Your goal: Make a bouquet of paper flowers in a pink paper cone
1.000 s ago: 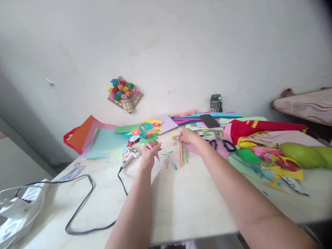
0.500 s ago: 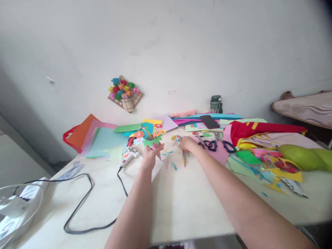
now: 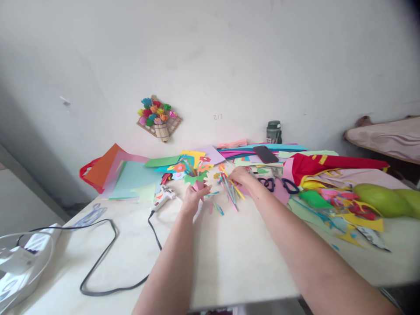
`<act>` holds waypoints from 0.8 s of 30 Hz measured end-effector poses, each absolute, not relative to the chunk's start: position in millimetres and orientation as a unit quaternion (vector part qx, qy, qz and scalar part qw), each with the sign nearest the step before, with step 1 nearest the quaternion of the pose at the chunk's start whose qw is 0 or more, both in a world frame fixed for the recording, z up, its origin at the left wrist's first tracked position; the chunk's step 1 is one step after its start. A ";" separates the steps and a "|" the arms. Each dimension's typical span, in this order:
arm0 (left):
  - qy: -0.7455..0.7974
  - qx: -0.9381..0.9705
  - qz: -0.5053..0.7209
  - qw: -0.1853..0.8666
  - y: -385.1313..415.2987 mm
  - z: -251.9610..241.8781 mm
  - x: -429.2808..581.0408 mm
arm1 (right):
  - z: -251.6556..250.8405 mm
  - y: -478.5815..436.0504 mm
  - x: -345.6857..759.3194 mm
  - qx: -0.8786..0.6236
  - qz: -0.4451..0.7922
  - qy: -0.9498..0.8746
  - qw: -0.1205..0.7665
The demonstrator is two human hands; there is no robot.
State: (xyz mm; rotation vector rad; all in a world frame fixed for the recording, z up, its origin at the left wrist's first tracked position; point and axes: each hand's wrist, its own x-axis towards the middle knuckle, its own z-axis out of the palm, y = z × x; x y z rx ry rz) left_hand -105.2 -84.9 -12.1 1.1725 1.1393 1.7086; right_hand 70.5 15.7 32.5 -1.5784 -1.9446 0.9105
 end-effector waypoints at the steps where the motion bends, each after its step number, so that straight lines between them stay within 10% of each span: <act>1: 0.446 0.453 0.671 0.381 -84.3 -13.0 -105.3 | 33.9 15.6 70.7 -0.571 0.354 -0.699 0.246; 24: 0.464 0.486 0.680 0.293 -86.6 -3.0 -98.8 | 40.6 -24.4 26.5 -0.317 0.691 -0.527 0.380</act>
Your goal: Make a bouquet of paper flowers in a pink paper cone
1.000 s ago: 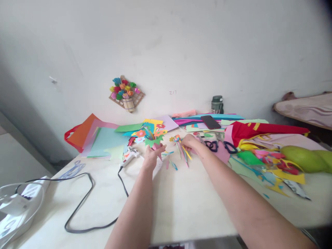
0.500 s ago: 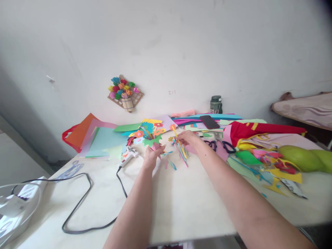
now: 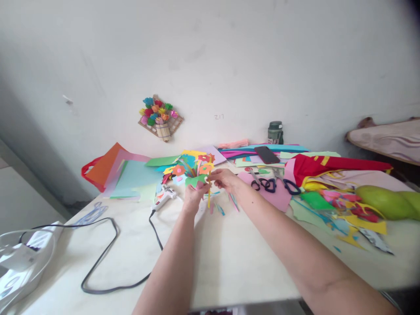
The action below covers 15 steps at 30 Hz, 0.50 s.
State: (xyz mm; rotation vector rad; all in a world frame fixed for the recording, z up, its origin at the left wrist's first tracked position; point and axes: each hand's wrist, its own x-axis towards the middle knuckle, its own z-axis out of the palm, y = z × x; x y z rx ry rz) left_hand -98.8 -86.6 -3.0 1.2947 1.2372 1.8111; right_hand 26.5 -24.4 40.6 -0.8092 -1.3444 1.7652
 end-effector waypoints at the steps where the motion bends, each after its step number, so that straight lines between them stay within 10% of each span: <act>1: 0.467 0.484 0.680 0.290 -86.1 -3.4 -99.1 | 40.1 -25.1 25.5 -0.315 0.693 -0.522 0.385; 15: 0.471 0.487 0.671 0.301 -88.3 0.3 -97.7 | 50.0 -25.3 32.3 -0.311 0.578 -0.638 0.402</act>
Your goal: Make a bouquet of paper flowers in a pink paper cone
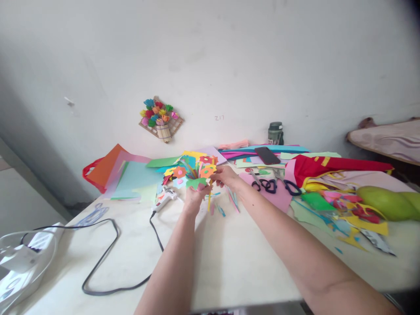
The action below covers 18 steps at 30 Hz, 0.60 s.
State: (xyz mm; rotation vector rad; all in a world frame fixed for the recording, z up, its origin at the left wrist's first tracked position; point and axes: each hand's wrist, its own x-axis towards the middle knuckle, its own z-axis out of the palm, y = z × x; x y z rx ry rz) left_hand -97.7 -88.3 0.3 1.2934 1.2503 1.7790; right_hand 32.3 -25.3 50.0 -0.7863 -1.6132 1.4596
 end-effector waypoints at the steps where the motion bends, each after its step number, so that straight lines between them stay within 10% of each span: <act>1: 0.475 0.489 0.665 0.305 -88.5 0.6 -97.4 | 49.8 -24.6 32.2 -0.311 0.567 -0.644 0.408; 18: 0.444 0.478 0.671 0.351 -93.5 8.4 -94.8 | 43.5 -19.7 32.1 -0.281 0.558 -0.625 0.469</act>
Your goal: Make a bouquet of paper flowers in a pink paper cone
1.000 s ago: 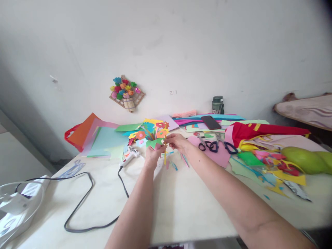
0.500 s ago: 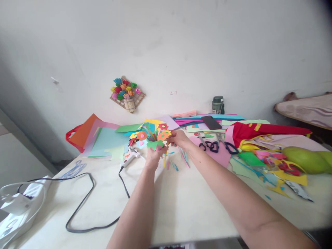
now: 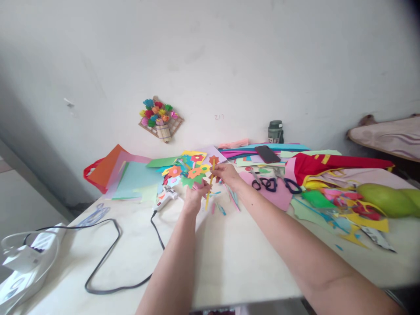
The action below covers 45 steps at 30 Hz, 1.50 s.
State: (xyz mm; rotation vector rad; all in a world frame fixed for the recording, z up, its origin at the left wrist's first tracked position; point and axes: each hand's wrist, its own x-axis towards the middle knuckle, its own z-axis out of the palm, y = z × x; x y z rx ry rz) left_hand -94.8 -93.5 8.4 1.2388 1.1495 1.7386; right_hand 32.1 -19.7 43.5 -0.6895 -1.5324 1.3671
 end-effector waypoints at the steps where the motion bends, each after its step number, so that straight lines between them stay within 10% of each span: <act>1: 0.444 0.479 0.671 0.352 -93.4 8.5 -94.8 | 43.0 -19.3 31.0 -0.281 0.554 -0.625 0.473; 45: 0.482 0.489 0.650 0.326 -88.7 2.4 -95.9 | 17.4 -8.4 21.3 -0.308 0.447 -0.597 0.590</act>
